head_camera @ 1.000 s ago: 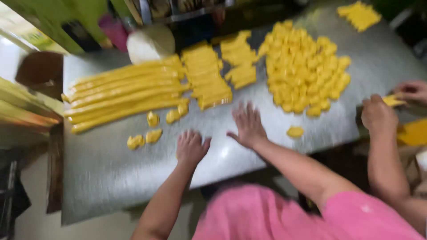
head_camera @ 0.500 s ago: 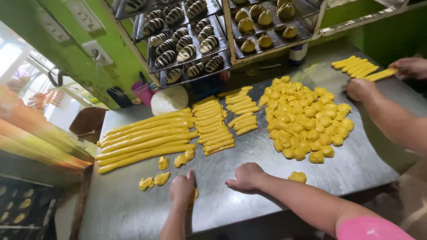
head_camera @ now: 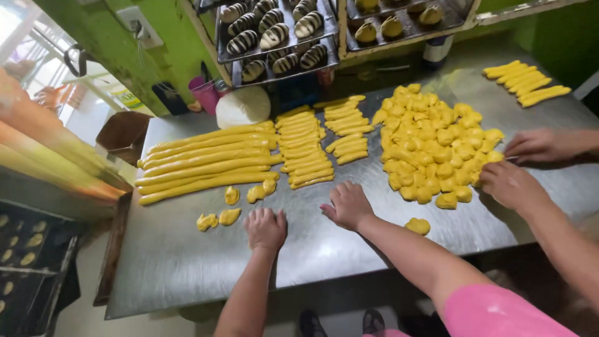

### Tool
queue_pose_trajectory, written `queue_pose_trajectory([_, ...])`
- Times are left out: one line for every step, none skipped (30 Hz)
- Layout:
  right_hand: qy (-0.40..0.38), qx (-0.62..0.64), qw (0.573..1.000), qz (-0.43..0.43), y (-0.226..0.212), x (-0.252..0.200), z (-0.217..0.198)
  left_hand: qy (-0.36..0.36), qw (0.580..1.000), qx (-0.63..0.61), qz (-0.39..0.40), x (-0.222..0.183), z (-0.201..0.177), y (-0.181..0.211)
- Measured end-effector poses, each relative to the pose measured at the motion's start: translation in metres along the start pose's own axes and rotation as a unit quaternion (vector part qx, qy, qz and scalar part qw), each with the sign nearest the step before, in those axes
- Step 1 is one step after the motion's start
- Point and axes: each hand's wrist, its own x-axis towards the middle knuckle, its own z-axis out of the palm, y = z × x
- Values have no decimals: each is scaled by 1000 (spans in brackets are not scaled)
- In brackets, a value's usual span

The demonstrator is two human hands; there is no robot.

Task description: Portioning and shaping yellow dough into small balls and long strips on a metal table

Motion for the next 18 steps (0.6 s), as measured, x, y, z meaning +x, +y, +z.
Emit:
queue_pose_trajectory([-95,-3,994,52,-3,-8,-11,-1,995,67,-77,-10,-3,6])
queue_pose_trajectory([-189,-6,976,104,-8,-15,-21,-3,979,133,-154,-19,-6,10])
queue_pose_trajectory([-187,-8,978,90,-21,-40,-43,3,977,134,-166,-38,-25,21])
queue_pose_trajectory([-226,-15,971,82,-33,-64,-64,-61,988,93,-110,-56,-41,32])
queue_pose_trajectory([-267,-17,961,69,-49,-89,-81,-126,989,55,-58,-79,-60,39])
queue_pose_trajectory([-267,-13,962,50,-48,-129,-61,-123,988,61,-76,-107,-69,25])
queue_pose_trajectory([-198,-35,979,-23,-35,-164,-46,-190,982,5,20,-125,-69,16])
queue_pose_trajectory([-126,-55,986,-97,-18,-199,-35,-253,959,-52,117,-142,-68,9])
queue_pose_trajectory([-127,-54,985,-107,-11,-170,-34,-250,961,-52,106,-110,-84,12])
queue_pose_trajectory([-205,-57,976,-40,-4,-142,-32,-221,969,-46,101,-78,-98,15])
queue_pose_trajectory([-289,-56,955,35,-7,-129,-34,-203,973,-43,100,-56,-115,18])
queue_pose_trajectory([-300,-52,952,31,5,-92,-15,-213,972,-45,93,-33,-91,16])
queue_pose_trajectory([-103,-108,988,35,15,-54,4,-185,980,-38,56,-9,-67,14])
queue_pose_trajectory([99,-160,981,38,24,-20,22,-156,987,-31,19,12,-43,12])
queue_pose_trajectory([85,-158,983,43,29,-4,30,-170,985,-34,19,26,-35,13])
queue_pose_trajectory([78,-113,986,90,34,10,38,-163,986,-29,-9,39,-29,14])
queue_pose_trajectory([74,-74,985,139,43,30,43,-151,988,-25,-34,60,-22,17])
queue_pose_trajectory([65,-76,984,146,34,24,40,-161,986,-30,-31,50,-32,18])
